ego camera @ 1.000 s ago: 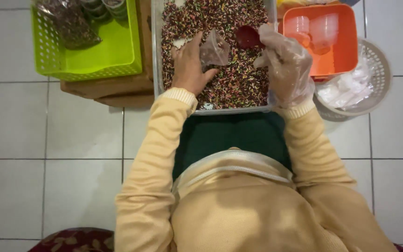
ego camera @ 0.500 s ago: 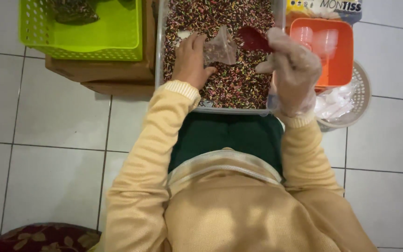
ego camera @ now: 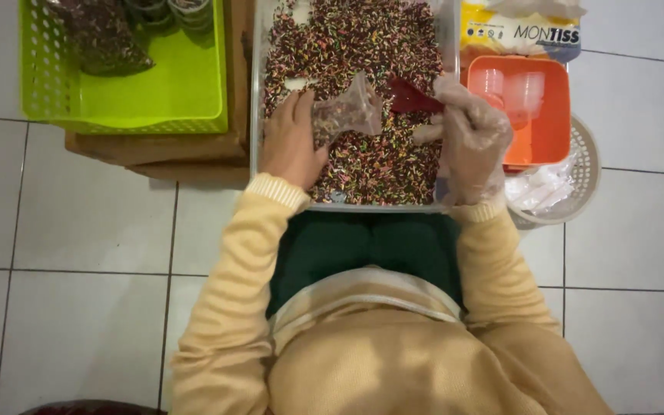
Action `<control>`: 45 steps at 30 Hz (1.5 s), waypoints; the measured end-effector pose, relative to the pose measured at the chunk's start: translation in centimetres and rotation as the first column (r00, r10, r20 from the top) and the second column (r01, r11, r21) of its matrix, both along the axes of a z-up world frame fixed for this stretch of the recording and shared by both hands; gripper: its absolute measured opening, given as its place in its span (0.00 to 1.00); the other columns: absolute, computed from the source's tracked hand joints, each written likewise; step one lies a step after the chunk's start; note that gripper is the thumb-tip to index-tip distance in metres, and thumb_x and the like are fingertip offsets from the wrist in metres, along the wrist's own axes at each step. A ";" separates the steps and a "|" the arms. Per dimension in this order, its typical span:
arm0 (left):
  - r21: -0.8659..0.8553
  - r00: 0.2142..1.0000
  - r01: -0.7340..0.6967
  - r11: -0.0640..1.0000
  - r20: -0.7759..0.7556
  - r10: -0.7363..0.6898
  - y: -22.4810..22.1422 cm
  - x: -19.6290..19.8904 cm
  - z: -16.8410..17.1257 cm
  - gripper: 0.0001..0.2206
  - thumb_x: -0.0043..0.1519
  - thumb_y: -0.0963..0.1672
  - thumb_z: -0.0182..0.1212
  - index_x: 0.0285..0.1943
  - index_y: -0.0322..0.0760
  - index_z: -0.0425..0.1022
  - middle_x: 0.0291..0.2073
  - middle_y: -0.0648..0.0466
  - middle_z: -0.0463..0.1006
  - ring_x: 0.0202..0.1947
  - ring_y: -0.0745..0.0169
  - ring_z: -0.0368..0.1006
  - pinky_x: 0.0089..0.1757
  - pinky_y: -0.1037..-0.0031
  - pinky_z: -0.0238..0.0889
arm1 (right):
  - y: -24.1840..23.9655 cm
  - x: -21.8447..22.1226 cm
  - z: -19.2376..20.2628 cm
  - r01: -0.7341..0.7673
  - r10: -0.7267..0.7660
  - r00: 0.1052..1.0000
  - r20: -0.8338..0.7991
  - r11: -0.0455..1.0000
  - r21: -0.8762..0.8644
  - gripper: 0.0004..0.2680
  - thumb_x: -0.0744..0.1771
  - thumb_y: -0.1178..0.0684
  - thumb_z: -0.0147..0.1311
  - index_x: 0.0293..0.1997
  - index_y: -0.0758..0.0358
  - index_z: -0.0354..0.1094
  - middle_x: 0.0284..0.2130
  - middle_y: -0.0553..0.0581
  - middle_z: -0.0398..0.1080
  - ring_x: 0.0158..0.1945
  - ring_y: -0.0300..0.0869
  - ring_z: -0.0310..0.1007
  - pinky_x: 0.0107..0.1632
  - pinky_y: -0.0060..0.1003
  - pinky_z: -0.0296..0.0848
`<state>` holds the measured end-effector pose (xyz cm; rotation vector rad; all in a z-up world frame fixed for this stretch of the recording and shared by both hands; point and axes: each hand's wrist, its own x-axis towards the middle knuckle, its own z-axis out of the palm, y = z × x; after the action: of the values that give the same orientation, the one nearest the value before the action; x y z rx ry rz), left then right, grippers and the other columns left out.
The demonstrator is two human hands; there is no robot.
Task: Filling small plastic bags with decorative sprinkles using a scoop
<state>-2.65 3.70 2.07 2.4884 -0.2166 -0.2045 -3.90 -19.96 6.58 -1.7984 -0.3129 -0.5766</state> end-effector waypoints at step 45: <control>0.053 0.999 -0.034 0.998 0.002 0.034 1.1 -0.2 -3.2 0.28 0.60 0.35 0.60 0.70 0.30 0.58 0.55 0.35 0.61 0.51 0.23 0.71 0.48 0.45 0.70 | -1.4 -0.9 0.4 -0.044 0.036 0.998 -0.043 0.975 -0.216 0.06 0.71 0.70 0.45 0.46 0.82 0.70 0.47 0.83 0.73 0.26 0.46 0.77 0.28 0.33 0.75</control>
<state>-2.82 4.82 -1.09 2.5430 -0.1707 -0.1972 -4.80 -21.41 7.03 -2.0060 -0.3975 -0.4935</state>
